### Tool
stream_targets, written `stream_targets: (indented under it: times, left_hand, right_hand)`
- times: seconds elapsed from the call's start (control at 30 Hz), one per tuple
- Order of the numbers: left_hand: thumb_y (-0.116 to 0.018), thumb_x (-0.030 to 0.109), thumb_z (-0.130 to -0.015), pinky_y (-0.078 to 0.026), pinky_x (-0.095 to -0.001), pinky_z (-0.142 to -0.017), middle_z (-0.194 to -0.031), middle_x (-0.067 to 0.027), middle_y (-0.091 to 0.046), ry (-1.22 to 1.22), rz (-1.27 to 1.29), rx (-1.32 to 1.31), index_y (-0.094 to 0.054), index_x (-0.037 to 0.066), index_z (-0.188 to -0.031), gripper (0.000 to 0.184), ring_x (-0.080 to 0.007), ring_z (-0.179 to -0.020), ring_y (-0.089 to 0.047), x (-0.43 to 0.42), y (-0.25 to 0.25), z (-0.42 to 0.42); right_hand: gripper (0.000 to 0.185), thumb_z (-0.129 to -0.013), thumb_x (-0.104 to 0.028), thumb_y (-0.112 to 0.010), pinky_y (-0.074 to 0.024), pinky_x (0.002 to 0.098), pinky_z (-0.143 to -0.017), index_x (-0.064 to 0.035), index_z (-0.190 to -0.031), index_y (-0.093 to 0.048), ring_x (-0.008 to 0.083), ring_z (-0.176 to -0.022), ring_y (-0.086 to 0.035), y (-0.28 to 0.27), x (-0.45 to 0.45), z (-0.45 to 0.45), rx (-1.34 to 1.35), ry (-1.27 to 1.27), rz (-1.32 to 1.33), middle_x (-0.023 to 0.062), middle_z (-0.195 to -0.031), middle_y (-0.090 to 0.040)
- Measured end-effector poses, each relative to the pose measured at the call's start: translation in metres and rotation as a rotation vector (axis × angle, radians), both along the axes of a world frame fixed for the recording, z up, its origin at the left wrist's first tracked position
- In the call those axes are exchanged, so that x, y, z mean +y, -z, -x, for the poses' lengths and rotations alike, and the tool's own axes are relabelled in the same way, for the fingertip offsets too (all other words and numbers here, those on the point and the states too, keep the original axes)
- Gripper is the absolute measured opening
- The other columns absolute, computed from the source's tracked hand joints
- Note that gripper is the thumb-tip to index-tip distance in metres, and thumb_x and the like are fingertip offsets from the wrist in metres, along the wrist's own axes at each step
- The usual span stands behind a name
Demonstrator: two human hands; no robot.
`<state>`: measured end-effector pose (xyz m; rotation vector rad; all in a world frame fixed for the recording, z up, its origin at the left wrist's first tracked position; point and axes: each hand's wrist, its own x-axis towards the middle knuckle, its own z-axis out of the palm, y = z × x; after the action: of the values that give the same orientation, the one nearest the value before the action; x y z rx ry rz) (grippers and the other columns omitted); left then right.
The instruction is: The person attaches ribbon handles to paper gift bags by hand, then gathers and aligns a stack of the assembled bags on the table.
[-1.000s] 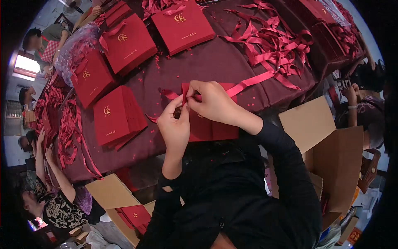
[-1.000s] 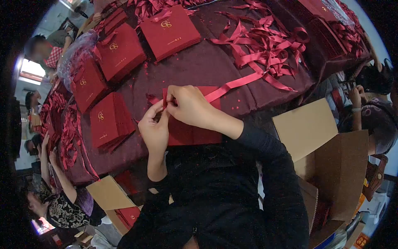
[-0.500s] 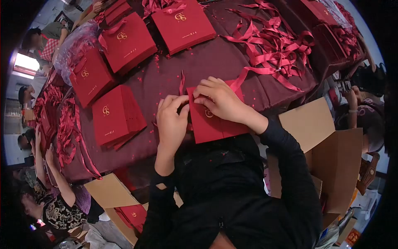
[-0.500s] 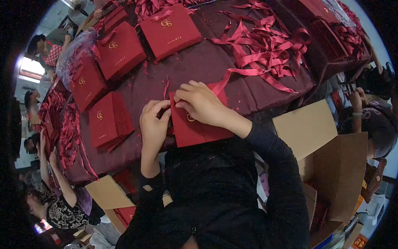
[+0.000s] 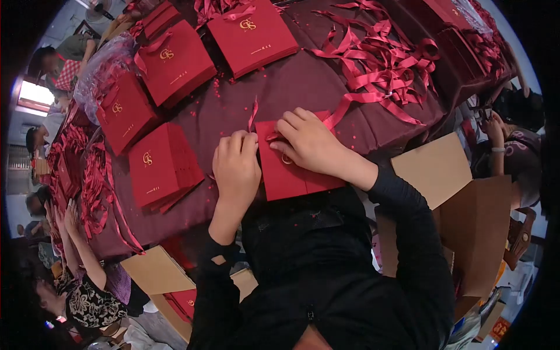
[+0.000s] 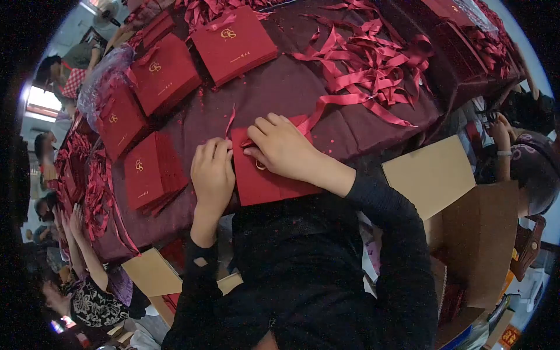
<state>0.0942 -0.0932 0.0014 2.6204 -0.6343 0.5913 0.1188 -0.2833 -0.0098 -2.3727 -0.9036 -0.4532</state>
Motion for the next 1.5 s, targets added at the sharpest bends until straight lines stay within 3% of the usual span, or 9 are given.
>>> stream_targets:
  times: [0.1, 0.2, 0.33, 0.53, 0.7, 0.8, 0.87, 1.1, 1.5]
  left_hand:
    - [-0.061, 0.009, -0.084, -0.041, -0.0402, -0.076, -0.1, -0.0075, -0.056, -0.05, -0.049, -0.07, -0.063, 0.007, -0.095, 0.012, -0.0286, -0.09, -0.053, -0.001, -0.008, 0.002]
    - [-0.064, 0.011, -0.081, -0.037, -0.0407, -0.08, -0.1, -0.0065, -0.053, -0.115, 0.096, 0.022, -0.065, 0.011, -0.092, 0.01, -0.0282, -0.092, -0.049, 0.003, -0.006, 0.003]
    - [-0.065, 0.012, -0.081, -0.037, -0.04, -0.079, -0.1, -0.0063, -0.052, -0.145, 0.105, 0.061, -0.065, 0.011, -0.093, 0.012, -0.0282, -0.093, -0.049, 0.005, -0.006, 0.005]
    - [-0.065, 0.012, -0.081, -0.036, -0.0406, -0.08, -0.1, -0.0063, -0.053, -0.171, 0.025, 0.038, -0.065, 0.012, -0.094, 0.013, -0.0278, -0.094, -0.049, 0.004, -0.006, 0.006]
    - [-0.065, 0.014, -0.082, -0.036, -0.041, -0.079, -0.099, -0.0065, -0.053, -0.175, 0.022, 0.025, -0.066, 0.013, -0.094, 0.012, -0.0281, -0.095, -0.05, 0.005, -0.005, 0.006]
    - [-0.064, 0.015, -0.084, -0.037, -0.0413, -0.079, -0.1, -0.0064, -0.054, -0.209, 0.006, -0.003, -0.066, 0.013, -0.094, 0.01, -0.0282, -0.095, -0.051, 0.009, -0.004, 0.004]
    - [-0.065, 0.017, -0.085, -0.037, -0.0412, -0.08, -0.101, -0.0059, -0.054, -0.36, -0.042, -0.091, -0.065, 0.014, -0.093, 0.009, -0.0281, -0.096, -0.051, 0.035, -0.009, -0.001]
    - [-0.065, 0.023, -0.086, -0.038, -0.0407, -0.079, -0.102, -0.0043, -0.055, -0.382, -0.154, -0.175, -0.066, 0.016, -0.092, 0.009, -0.0264, -0.097, -0.051, 0.051, -0.024, -0.011]
    - [-0.063, 0.022, -0.087, -0.04, -0.0417, -0.079, -0.102, -0.005, -0.055, -0.48, -0.284, 0.002, -0.067, 0.017, -0.097, 0.011, -0.027, -0.096, -0.052, 0.067, -0.011, -0.027]
  right_hand:
    - [0.026, -0.082, -0.02, -0.07, -0.0428, 0.0386, -0.073, -0.0019, -0.093, -0.054, 0.031, -0.082, -0.051, -0.002, -0.001, -0.001, 0.002, -0.023, -0.052, 0.0124, -0.088, -0.051]
    - [0.024, -0.083, -0.019, -0.069, -0.0436, 0.0397, -0.073, -0.0017, -0.094, -0.055, 0.0318, -0.083, -0.053, -0.003, -0.008, -0.006, 0.1, -0.129, -0.148, 0.0129, -0.087, -0.053]
    - [0.021, -0.084, -0.017, -0.068, -0.0446, 0.0409, -0.072, -0.0029, -0.096, -0.058, 0.0324, -0.084, -0.054, -0.009, -0.011, -0.005, 0.164, -0.145, -0.18, 0.013, -0.087, -0.054]
    - [0.018, -0.084, -0.018, -0.068, -0.0458, 0.0406, -0.07, -0.0076, -0.096, -0.06, 0.0315, -0.08, -0.055, -0.008, 0.001, -0.007, 0.106, -0.088, -0.106, 0.0122, -0.085, -0.054]
    - [0.017, -0.084, -0.023, -0.067, -0.0472, 0.0403, -0.065, -0.01, -0.093, -0.062, 0.0298, -0.075, -0.055, -0.007, 0.009, -0.006, 0.006, -0.017, 0.116, 0.0115, -0.083, -0.055]
    - [0.017, -0.085, -0.025, -0.066, -0.0479, 0.0409, -0.065, -0.0097, -0.092, -0.063, 0.0296, -0.076, -0.056, -0.009, 0.01, -0.005, -0.007, 0.012, 0.099, 0.0114, -0.083, -0.056]
    - [0.018, -0.086, -0.027, -0.064, -0.0486, 0.0417, -0.066, -0.0102, -0.093, -0.064, 0.0303, -0.078, -0.058, -0.011, 0.007, -0.005, 0.035, 0.027, 0.123, 0.0125, -0.087, -0.059]
    - [0.022, -0.085, -0.03, -0.065, -0.0492, 0.0419, -0.069, -0.009, -0.092, -0.066, 0.0306, -0.082, -0.059, -0.011, 0.003, -0.009, 0.084, -0.017, 0.151, 0.012, -0.09, -0.06]
    - [0.021, -0.081, -0.027, -0.07, -0.0481, 0.0423, -0.074, -0.0086, -0.091, -0.068, 0.0296, -0.089, -0.057, -0.014, 0.0, -0.008, 0.163, -0.061, 0.143, 0.0103, -0.092, -0.057]
